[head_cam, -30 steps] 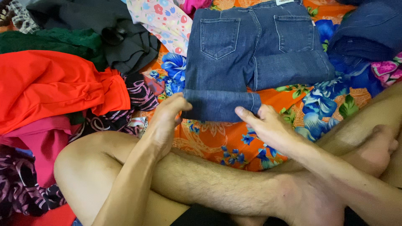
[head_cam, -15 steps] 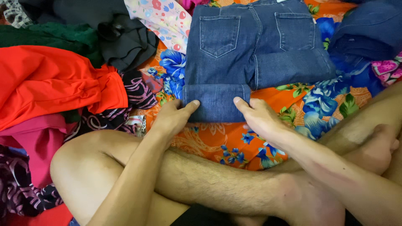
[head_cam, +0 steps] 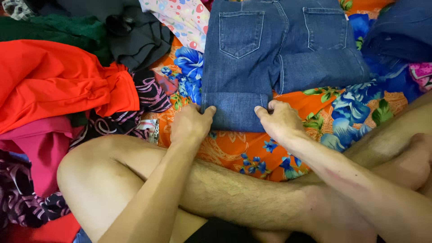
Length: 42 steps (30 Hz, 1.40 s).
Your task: The person folds a pair of jeans, a grey dress, a floral-patterned garment, and a sock by hand on a bed.
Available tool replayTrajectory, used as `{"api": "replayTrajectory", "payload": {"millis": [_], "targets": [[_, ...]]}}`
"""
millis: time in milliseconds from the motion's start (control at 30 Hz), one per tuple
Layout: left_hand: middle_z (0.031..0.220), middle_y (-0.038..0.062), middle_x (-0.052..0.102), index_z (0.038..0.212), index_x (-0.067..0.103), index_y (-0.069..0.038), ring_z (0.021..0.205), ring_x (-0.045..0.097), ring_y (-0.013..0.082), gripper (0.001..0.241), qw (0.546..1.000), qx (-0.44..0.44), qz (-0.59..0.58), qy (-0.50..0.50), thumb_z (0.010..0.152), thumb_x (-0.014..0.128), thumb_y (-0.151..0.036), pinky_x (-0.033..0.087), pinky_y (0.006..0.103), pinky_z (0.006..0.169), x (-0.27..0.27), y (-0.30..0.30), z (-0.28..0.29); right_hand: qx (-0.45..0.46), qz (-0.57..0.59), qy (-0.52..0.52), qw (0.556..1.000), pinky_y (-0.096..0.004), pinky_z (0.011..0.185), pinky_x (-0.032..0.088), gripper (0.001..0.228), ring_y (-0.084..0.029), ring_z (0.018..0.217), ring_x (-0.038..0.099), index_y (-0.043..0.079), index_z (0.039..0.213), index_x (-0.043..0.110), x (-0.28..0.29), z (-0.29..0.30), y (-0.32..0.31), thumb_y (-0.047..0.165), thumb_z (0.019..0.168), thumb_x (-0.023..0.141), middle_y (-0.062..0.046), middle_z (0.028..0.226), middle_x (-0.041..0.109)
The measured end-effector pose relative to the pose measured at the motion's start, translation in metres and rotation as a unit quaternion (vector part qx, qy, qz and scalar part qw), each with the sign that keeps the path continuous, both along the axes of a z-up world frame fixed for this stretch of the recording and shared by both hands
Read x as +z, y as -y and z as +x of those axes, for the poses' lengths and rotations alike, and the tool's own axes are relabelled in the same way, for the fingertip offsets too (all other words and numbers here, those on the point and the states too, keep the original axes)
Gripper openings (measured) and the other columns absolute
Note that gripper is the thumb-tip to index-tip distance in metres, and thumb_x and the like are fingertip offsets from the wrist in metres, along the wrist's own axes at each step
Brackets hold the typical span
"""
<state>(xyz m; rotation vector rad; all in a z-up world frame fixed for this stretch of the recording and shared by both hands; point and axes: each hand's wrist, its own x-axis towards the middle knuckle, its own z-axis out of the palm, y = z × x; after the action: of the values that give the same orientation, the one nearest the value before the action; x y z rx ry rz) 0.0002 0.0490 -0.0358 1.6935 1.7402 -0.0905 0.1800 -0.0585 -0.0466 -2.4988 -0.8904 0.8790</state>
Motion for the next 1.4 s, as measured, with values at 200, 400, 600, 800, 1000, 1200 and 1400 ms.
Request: {"api": "replayTrajectory", "payload": {"millis": [200, 400, 600, 800, 1000, 1200, 1400], "targets": [[0.130, 0.026, 0.056, 0.132, 0.047, -0.002, 0.120, 0.060, 0.0477, 0.068, 0.990, -0.051, 0.132, 0.003, 0.086, 0.076, -0.043, 0.052, 0.0601, 0.098, -0.005, 0.011, 0.002, 0.115, 0.182, 0.184, 0.959, -0.057, 0.090, 0.051, 0.052, -0.045, 0.114, 0.058, 0.003, 0.126, 0.057, -0.003, -0.001, 0.008, 0.024, 0.082, 0.077, -0.020, 0.116, 0.058], [0.134, 0.012, 0.058, 0.116, 0.063, -0.007, 0.133, 0.050, 0.0311, 0.037, 0.874, -0.299, 0.378, -0.063, 0.084, 0.074, -0.021, 0.049, 0.0499, 0.103, -0.008, 0.029, 0.014, 0.339, 0.196, 0.242, 0.887, -0.055, 0.115, 0.031, 0.059, -0.042, 0.145, 0.037, -0.005, 0.146, 0.048, 0.010, -0.020, 0.016, 0.028, 0.098, 0.058, -0.027, 0.152, 0.045], [0.169, 0.016, 0.018, 0.158, 0.029, -0.004, 0.156, 0.007, 0.0374, 0.066, 0.893, -0.403, 0.184, -0.084, 0.099, 0.040, -0.031, 0.014, 0.0619, 0.121, 0.001, 0.040, 0.019, 0.380, 0.071, 0.210, 0.898, -0.059, 0.122, 0.007, 0.079, -0.036, 0.154, 0.018, 0.003, 0.158, 0.028, -0.023, -0.007, 0.009, 0.054, 0.101, 0.043, -0.021, 0.166, 0.024], [0.173, 0.011, -0.009, 0.164, 0.004, -0.008, 0.157, -0.015, 0.0351, 0.091, 0.899, -0.414, 0.030, -0.140, 0.086, 0.033, -0.046, 0.007, 0.0591, 0.124, 0.011, 0.032, 0.028, 0.428, -0.021, 0.160, 0.889, -0.060, 0.123, 0.004, 0.109, -0.032, 0.157, 0.001, 0.009, 0.163, 0.007, -0.015, 0.008, 0.003, 0.055, 0.082, 0.065, -0.013, 0.171, 0.002], [0.171, 0.012, -0.015, 0.163, -0.005, -0.008, 0.155, -0.018, 0.0384, 0.105, 0.873, -0.445, 0.048, -0.195, 0.084, 0.052, -0.048, 0.013, 0.0580, 0.123, -0.011, 0.030, 0.031, 0.435, -0.029, 0.148, 0.888, -0.062, 0.122, 0.011, 0.100, -0.031, 0.157, 0.008, 0.011, 0.163, 0.010, -0.020, 0.014, -0.003, 0.054, 0.092, 0.063, -0.012, 0.171, 0.009], [0.171, 0.017, -0.004, 0.162, 0.001, -0.003, 0.156, -0.008, 0.0426, 0.100, 0.861, -0.461, 0.097, -0.190, 0.088, 0.059, -0.036, 0.020, 0.0574, 0.122, -0.029, 0.033, 0.021, 0.443, -0.019, 0.201, 0.874, -0.063, 0.121, 0.012, 0.096, -0.034, 0.155, 0.014, 0.012, 0.163, 0.014, -0.021, 0.007, 0.008, 0.050, 0.092, 0.066, -0.014, 0.169, 0.014], [0.172, 0.013, -0.007, 0.163, -0.002, -0.006, 0.156, -0.009, 0.0410, 0.085, 0.851, -0.450, 0.082, -0.258, 0.092, 0.043, -0.018, 0.014, 0.0657, 0.118, 0.001, 0.061, 0.022, 0.445, -0.021, 0.249, 0.860, -0.060, 0.122, 0.008, 0.088, -0.031, 0.155, 0.014, 0.009, 0.162, 0.015, -0.018, -0.005, 0.030, 0.052, 0.098, 0.057, -0.013, 0.170, 0.014]]}}
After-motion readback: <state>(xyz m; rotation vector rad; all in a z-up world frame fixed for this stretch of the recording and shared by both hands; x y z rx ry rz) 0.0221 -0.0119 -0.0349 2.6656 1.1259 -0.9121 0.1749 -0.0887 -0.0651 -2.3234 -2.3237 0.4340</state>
